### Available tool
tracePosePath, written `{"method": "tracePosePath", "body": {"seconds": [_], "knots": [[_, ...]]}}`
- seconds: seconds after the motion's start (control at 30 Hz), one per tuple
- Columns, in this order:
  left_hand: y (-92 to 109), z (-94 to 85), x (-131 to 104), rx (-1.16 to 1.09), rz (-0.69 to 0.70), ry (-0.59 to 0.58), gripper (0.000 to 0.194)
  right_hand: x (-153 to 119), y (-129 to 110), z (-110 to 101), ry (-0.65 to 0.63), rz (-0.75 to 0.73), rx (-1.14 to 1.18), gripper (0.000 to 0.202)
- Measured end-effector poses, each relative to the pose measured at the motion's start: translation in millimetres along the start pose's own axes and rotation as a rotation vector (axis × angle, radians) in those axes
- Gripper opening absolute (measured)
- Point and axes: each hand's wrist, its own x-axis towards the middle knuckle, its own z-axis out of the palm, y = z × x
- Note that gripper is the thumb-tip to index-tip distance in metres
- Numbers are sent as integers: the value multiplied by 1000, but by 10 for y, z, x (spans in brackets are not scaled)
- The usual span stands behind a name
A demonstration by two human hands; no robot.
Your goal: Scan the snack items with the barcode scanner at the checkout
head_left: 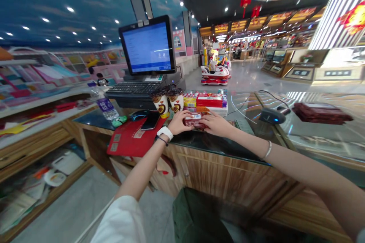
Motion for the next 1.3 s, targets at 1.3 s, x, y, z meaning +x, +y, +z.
{"method": "tracePosePath", "body": {"seconds": [1.3], "knots": [[658, 145, -627, 181, -173, 198, 30, 42, -245, -10, 10, 275, -73, 18]]}}
